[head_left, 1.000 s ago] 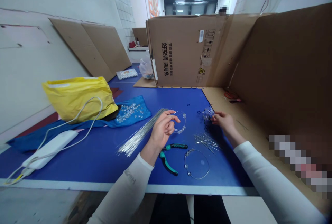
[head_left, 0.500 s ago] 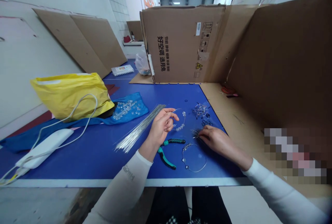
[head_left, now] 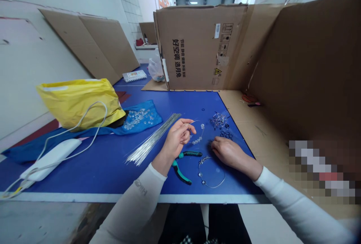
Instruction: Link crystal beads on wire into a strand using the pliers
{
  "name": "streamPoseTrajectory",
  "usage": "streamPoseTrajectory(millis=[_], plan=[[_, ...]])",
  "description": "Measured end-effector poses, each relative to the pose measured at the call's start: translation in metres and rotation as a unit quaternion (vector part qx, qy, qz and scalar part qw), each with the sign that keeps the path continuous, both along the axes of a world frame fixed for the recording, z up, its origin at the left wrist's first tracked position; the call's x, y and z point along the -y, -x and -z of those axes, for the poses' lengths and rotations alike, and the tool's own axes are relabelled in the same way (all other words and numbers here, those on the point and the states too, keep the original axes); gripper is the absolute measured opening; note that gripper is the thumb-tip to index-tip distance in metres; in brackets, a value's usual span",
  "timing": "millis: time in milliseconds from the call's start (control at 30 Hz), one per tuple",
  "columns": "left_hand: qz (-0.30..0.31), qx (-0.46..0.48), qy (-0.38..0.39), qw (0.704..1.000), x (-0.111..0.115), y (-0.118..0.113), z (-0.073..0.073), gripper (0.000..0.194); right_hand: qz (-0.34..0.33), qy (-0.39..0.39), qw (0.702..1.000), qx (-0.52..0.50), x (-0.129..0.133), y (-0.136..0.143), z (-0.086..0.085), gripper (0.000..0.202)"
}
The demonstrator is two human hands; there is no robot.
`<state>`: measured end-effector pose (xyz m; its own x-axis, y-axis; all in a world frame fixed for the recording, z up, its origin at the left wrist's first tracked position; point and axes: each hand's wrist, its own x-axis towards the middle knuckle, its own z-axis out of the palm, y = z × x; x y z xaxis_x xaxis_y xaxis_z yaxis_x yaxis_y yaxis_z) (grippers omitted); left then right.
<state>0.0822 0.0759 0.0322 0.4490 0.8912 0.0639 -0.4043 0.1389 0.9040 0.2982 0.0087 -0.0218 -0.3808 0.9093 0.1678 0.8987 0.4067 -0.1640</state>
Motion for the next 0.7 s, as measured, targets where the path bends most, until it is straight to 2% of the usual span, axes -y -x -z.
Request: streamPoseTrajectory(millis=[167,300,367,500,700], plan=[[-0.005,-0.002,-0.010,1.000,0.000,0.000,0.001,0.017,0.014,-0.010,0.999,-0.029,0.001,0.001,-0.005,0.017],[-0.009,-0.007,-0.019,1.000,0.000,0.000,0.001,0.017,0.051,-0.025,0.988,-0.142,0.001,-0.001,-0.014,0.015],[-0.004,-0.010,-0.024,1.000,0.000,-0.001,0.002,0.015,0.075,-0.030,0.967,-0.241,-0.001,-0.003,-0.017,0.012],[0.000,-0.027,-0.032,0.999,0.000,-0.002,0.005,0.014,0.128,0.008,0.893,-0.432,-0.009,-0.006,-0.015,0.006],[0.009,-0.080,-0.067,0.995,0.004,-0.006,0.011,0.019,0.140,0.058,0.832,-0.533,-0.010,0.004,-0.021,0.023]])
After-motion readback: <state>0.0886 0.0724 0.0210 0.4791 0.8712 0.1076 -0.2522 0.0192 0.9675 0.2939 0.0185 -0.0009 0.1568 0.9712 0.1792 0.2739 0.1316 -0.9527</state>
